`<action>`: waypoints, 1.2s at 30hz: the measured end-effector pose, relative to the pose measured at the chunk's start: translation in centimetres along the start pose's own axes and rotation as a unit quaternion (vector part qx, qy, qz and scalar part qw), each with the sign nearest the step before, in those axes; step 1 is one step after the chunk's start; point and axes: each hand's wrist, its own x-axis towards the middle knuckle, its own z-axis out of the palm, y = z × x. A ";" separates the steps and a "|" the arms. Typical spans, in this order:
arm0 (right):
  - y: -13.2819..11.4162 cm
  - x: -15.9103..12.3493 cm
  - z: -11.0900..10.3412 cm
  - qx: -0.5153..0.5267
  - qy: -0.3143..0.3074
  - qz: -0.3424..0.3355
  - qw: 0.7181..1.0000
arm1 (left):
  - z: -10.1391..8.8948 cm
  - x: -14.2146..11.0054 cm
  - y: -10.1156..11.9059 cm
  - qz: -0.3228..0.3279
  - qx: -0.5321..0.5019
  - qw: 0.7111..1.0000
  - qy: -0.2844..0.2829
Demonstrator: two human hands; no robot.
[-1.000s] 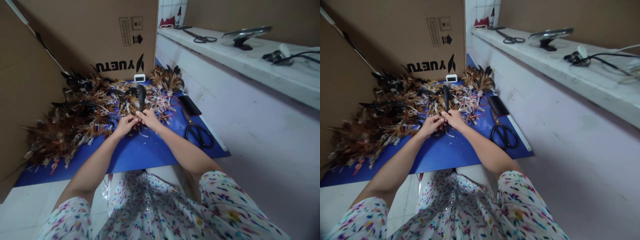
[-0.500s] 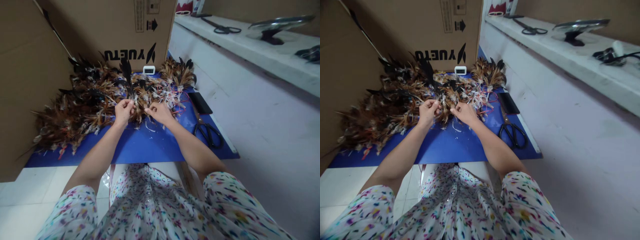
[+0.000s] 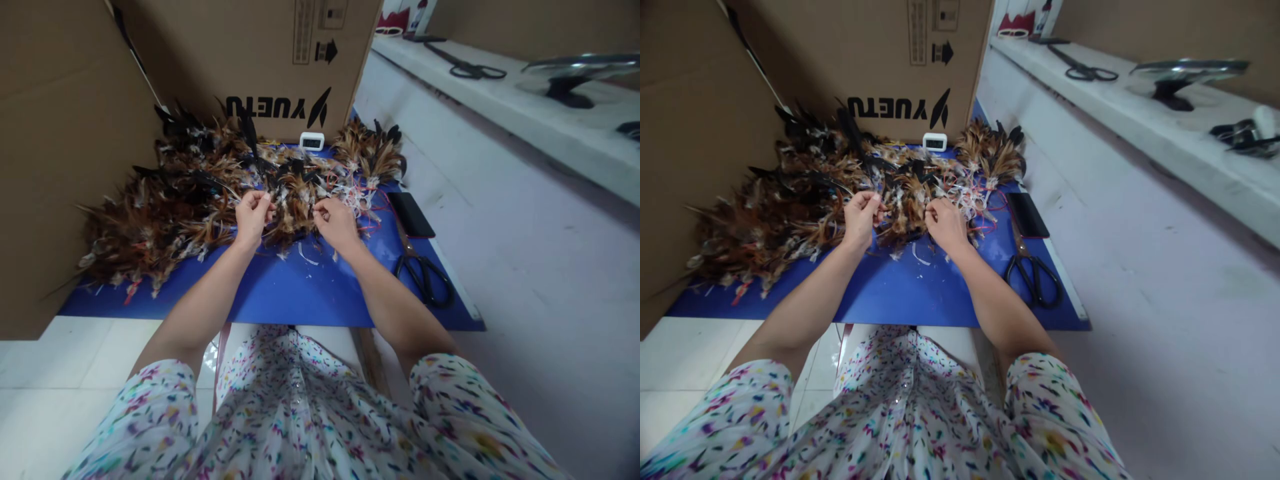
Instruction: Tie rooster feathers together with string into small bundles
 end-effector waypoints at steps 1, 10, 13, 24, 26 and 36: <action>-0.1 0.1 0.1 0.006 0.020 -0.029 0.999 | 0.0 0.0 0.0 0.004 0.002 1.000 0.002; -2.8 5.5 2.6 -0.200 -0.166 -0.247 0.933 | -0.5 0.4 -0.4 0.035 0.003 0.999 0.040; -3.0 6.6 3.5 -0.266 -0.222 -0.287 0.893 | -0.8 0.5 -0.5 0.032 -0.002 0.998 0.045; -0.9 6.9 0.9 -0.183 -0.221 -0.209 0.935 | -1.2 1.7 -1.1 -0.012 -0.004 0.995 0.095; -0.8 6.8 0.0 -0.143 -0.207 -0.178 0.951 | -1.2 1.8 -1.1 -0.027 -0.007 0.994 0.104; -7.9 4.6 -0.7 0.158 -0.193 -0.030 0.968 | -1.4 1.5 -2.1 -0.014 -0.018 0.997 0.072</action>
